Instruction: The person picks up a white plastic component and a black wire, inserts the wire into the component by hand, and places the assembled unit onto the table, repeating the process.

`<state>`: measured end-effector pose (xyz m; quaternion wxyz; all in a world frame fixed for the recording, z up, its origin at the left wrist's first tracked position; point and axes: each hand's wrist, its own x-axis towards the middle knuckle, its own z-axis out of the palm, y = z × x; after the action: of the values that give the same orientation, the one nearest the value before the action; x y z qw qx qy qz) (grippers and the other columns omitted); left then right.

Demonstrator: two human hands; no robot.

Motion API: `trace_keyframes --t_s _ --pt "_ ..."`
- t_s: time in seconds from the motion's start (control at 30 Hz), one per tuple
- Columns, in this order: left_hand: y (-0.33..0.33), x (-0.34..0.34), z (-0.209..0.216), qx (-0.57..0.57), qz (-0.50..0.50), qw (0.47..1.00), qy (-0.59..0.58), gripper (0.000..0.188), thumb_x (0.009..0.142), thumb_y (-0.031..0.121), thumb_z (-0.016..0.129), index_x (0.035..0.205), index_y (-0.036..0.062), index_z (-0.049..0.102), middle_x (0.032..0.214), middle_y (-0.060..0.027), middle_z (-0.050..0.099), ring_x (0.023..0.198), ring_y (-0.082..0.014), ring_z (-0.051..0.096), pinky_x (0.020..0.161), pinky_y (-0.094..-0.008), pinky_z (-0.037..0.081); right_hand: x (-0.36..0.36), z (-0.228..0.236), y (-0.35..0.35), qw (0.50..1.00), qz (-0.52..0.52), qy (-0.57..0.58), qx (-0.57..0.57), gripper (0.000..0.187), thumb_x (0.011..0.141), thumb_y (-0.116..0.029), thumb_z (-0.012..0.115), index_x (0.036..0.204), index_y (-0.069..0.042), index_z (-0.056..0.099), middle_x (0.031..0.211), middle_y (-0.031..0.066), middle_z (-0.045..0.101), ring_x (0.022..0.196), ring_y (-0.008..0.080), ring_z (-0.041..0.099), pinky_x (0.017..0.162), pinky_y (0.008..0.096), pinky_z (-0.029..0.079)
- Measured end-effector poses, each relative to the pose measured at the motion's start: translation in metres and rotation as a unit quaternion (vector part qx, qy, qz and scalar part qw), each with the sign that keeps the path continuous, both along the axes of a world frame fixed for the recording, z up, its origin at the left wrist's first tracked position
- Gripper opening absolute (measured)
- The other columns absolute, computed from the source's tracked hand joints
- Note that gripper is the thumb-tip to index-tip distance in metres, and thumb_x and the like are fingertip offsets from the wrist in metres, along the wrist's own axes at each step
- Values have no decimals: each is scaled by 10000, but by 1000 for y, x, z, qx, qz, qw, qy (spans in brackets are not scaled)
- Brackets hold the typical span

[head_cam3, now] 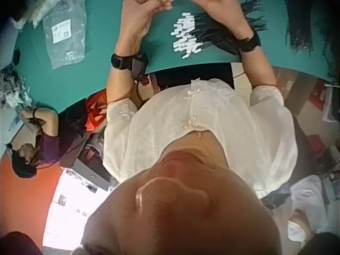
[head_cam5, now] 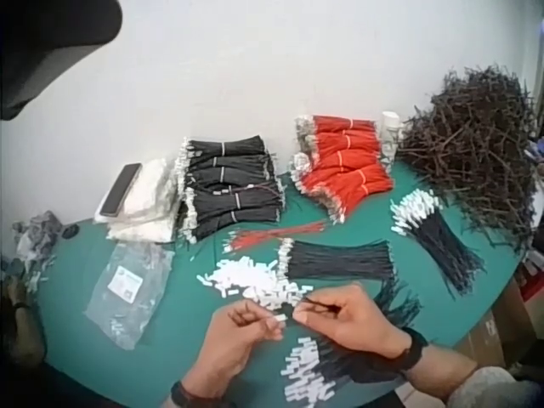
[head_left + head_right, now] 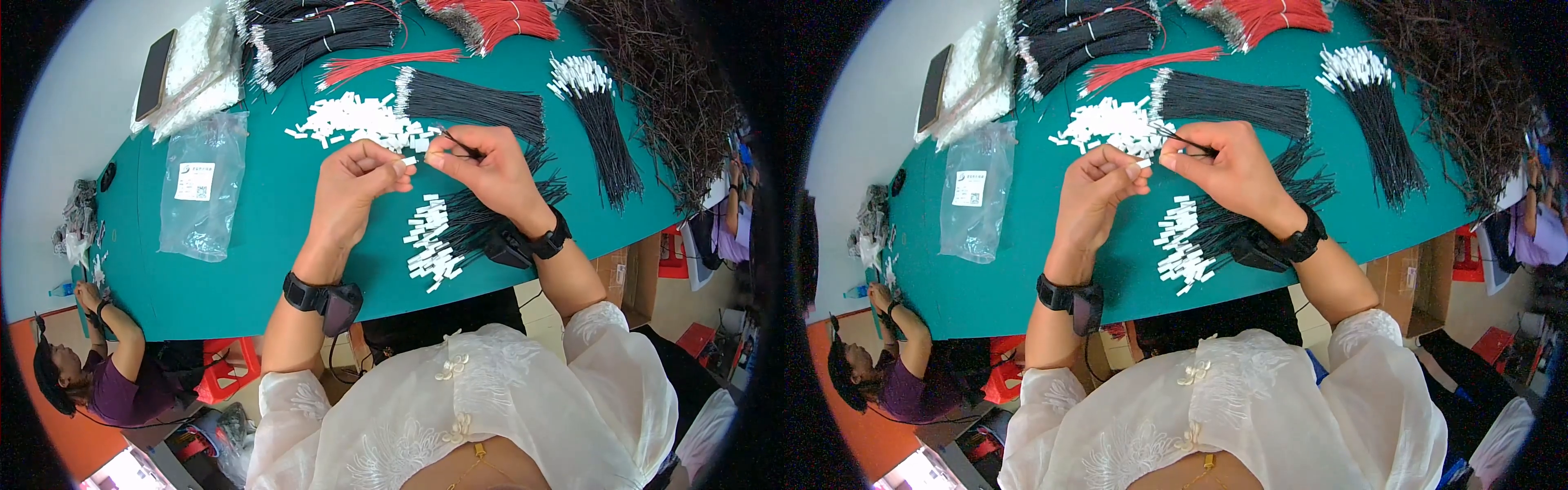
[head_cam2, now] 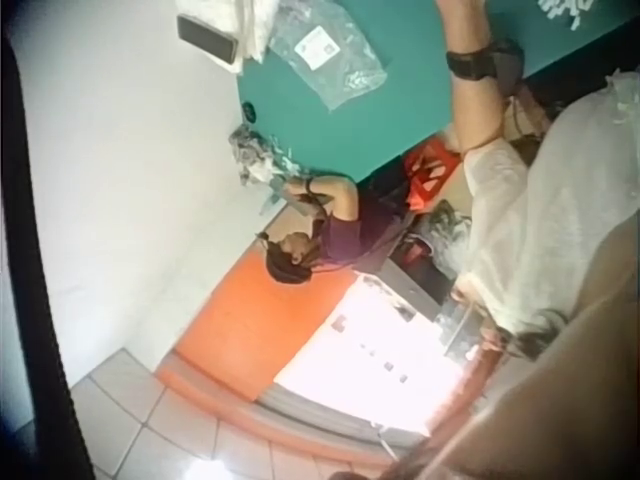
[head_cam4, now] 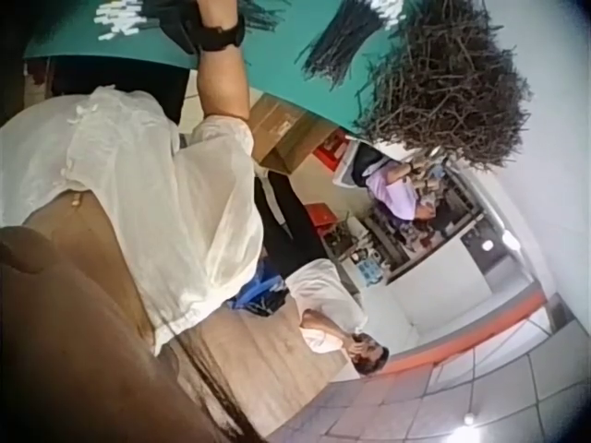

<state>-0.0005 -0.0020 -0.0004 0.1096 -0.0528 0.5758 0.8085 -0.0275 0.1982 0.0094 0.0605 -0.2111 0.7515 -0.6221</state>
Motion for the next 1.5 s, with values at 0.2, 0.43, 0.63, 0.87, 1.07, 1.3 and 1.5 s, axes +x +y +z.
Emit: trace_keyframes --t_s 0.2,0.43,0.63,0.87,1.07,1.3,1.5 --pt "-1 -1 -2 11 -8 1000 4 66 835 -14 655 891 -21 621 843 -105 678 778 -158 674 693 -272 560 0 -3 0 1000 -8 -1 -3 123 833 -59 704 881 48 666 623 -59 370 609 30 318 527 230 269" --pt "2 0 -2 67 7 998 1 63 844 -15 646 888 -6 601 841 -95 669 788 -158 673 704 -273 558 5 4 -5 999 -33 6 -13 108 837 -55 694 868 44 662 618 -69 376 606 26 314 532 220 260" --pt "2 1 -3 31 4 999 23 64 854 -14 639 896 0 592 847 -86 669 802 -158 674 708 -269 555 4 -2 -4 999 -30 10 -19 98 837 -50 687 866 40 663 616 -71 389 594 25 304 528 218 254" --pt "2 1 2 24 11 999 36 90 857 -12 642 946 -22 625 864 -93 680 802 -158 676 702 -260 553 3 1 -3 1000 -8 0 -1 97 834 -50 689 875 36 670 610 -74 385 585 25 296 521 220 252" --pt "2 1 2 -17 6 999 46 99 854 3 663 947 -30 659 873 -109 690 803 -160 679 698 -257 554 6 2 -4 999 -18 23 19 82 833 -46 688 873 26 679 593 -79 363 571 23 283 511 226 245" --pt "2 1 -1 -8 11 999 40 97 849 0 669 941 -31 655 876 -115 689 817 -170 684 705 -269 565 9 -2 -8 999 -40 14 -13 69 845 -45 678 871 18 682 594 -85 371 568 18 283 501 223 233" --pt "3 1 -1 27 13 999 12 104 847 -9 670 947 -31 651 884 -120 687 822 -176 685 712 -277 572 10 -4 -10 998 -59 19 -25 66 854 -45 671 879 15 682 607 -83 407 573 13 301 501 215 229"
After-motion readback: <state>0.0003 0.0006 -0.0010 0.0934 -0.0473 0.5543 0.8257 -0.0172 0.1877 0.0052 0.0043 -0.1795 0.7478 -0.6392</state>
